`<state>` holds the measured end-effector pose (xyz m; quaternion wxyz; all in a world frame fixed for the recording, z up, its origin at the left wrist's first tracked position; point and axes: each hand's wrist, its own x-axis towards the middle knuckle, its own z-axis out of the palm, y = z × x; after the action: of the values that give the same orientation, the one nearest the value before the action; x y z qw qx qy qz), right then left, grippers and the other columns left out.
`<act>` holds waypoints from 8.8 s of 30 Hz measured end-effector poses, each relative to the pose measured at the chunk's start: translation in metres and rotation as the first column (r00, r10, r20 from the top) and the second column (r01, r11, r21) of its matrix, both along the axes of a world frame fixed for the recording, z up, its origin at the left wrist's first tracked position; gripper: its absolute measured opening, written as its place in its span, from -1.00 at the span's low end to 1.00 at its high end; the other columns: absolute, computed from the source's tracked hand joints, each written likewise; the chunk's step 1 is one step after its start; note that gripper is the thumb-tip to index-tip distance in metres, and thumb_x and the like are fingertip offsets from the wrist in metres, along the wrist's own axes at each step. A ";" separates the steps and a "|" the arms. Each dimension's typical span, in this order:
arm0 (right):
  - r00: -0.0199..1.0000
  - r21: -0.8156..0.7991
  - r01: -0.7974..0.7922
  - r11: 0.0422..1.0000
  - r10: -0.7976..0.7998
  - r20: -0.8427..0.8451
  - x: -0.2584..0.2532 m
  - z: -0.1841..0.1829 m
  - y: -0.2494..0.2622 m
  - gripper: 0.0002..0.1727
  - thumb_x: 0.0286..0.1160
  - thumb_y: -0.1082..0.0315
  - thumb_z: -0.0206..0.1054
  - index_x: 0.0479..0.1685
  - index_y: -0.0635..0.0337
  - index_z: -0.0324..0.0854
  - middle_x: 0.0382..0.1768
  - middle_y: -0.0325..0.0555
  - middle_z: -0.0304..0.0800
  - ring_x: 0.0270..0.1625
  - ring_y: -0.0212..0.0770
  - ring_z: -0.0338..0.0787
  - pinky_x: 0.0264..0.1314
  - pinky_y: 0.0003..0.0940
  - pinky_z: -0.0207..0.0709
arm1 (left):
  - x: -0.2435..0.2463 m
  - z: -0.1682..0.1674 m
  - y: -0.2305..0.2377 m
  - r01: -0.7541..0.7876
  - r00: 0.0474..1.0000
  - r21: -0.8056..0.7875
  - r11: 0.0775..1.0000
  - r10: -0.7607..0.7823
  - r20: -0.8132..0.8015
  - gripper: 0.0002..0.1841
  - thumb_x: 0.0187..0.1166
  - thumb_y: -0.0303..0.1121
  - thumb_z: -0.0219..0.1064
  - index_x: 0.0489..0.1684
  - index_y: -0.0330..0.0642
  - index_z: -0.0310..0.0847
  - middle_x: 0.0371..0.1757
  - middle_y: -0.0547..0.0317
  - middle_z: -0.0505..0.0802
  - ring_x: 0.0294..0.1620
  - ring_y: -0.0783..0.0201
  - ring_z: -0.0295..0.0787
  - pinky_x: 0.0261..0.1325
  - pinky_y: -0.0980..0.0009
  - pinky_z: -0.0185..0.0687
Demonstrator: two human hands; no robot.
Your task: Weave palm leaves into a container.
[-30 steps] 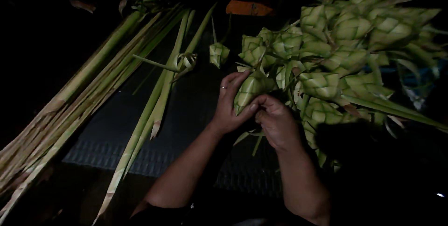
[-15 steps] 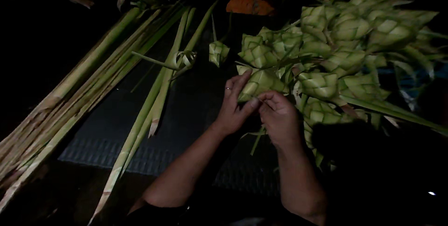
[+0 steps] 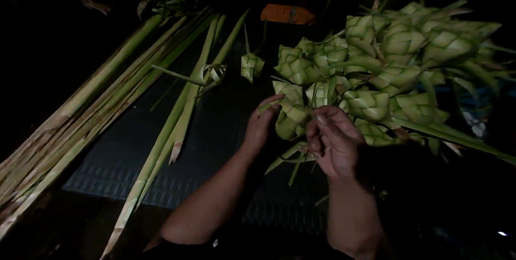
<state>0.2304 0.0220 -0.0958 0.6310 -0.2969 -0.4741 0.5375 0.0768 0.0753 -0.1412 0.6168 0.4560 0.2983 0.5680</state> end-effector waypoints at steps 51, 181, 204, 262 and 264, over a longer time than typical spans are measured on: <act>0.669 -0.025 0.358 0.933 -0.238 0.704 -0.002 -0.002 0.010 -0.73 0.56 0.36 0.43 0.20 0.12 0.68 0.15 -0.03 0.71 -0.15 -0.29 0.77 -0.15 -0.33 0.71 | -0.010 0.005 0.005 -0.089 0.946 0.126 0.988 0.124 -0.298 -0.39 0.83 -0.19 0.07 0.83 -0.12 0.01 0.43 0.01 0.67 0.23 0.34 0.75 0.29 0.31 0.73; 0.415 0.168 0.430 0.887 -0.359 0.836 -0.023 -0.026 0.024 -0.78 0.67 0.26 0.34 0.04 0.17 0.79 0.66 0.14 0.28 0.40 0.02 0.61 0.31 -0.07 0.61 | 0.003 0.006 -0.002 -0.149 0.729 0.215 0.965 0.254 -0.636 -0.84 0.63 -0.46 0.30 -0.26 -0.33 0.80 0.51 -0.08 0.60 0.40 0.21 0.60 0.40 0.30 0.56; 0.374 0.158 0.478 0.864 -0.363 0.854 -0.026 -0.028 0.028 -0.90 0.55 0.38 0.44 -0.22 0.23 0.79 0.64 0.06 0.35 0.39 -0.04 0.63 0.35 -0.10 0.59 | 0.014 0.007 -0.012 -0.166 0.552 0.206 0.964 0.264 -0.791 -0.72 0.70 -0.24 0.22 -0.15 -0.26 0.77 0.61 -0.03 0.52 0.43 0.14 0.63 0.41 0.16 0.61; 0.842 -0.275 0.442 0.854 -0.290 0.454 -0.010 -0.019 0.032 -0.68 0.87 0.22 0.06 0.20 0.32 0.53 -0.13 -0.04 0.76 -0.20 -0.24 0.86 -0.04 -0.28 0.80 | -0.011 0.026 -0.005 -0.067 0.618 0.014 0.998 0.053 -0.784 -0.77 0.64 -0.24 0.41 -0.07 -0.22 0.60 -0.14 -0.01 0.74 -0.24 0.18 0.72 -0.14 0.20 0.70; 0.826 -0.253 0.455 0.854 -0.298 0.479 -0.008 -0.018 0.031 -0.66 0.87 0.20 0.06 0.22 0.31 0.53 -0.10 -0.04 0.75 -0.20 -0.25 0.86 -0.05 -0.29 0.80 | -0.015 0.028 -0.004 -0.039 0.664 0.013 0.999 0.036 -0.747 -0.81 0.65 -0.28 0.40 -0.23 -0.22 0.60 -0.26 0.07 0.70 -0.32 0.26 0.64 -0.21 0.28 0.61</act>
<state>0.2223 0.0532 -0.1137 0.5431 -0.6046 -0.4244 0.3993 0.0620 0.0708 -0.1127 0.4296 0.6411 0.5351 0.3435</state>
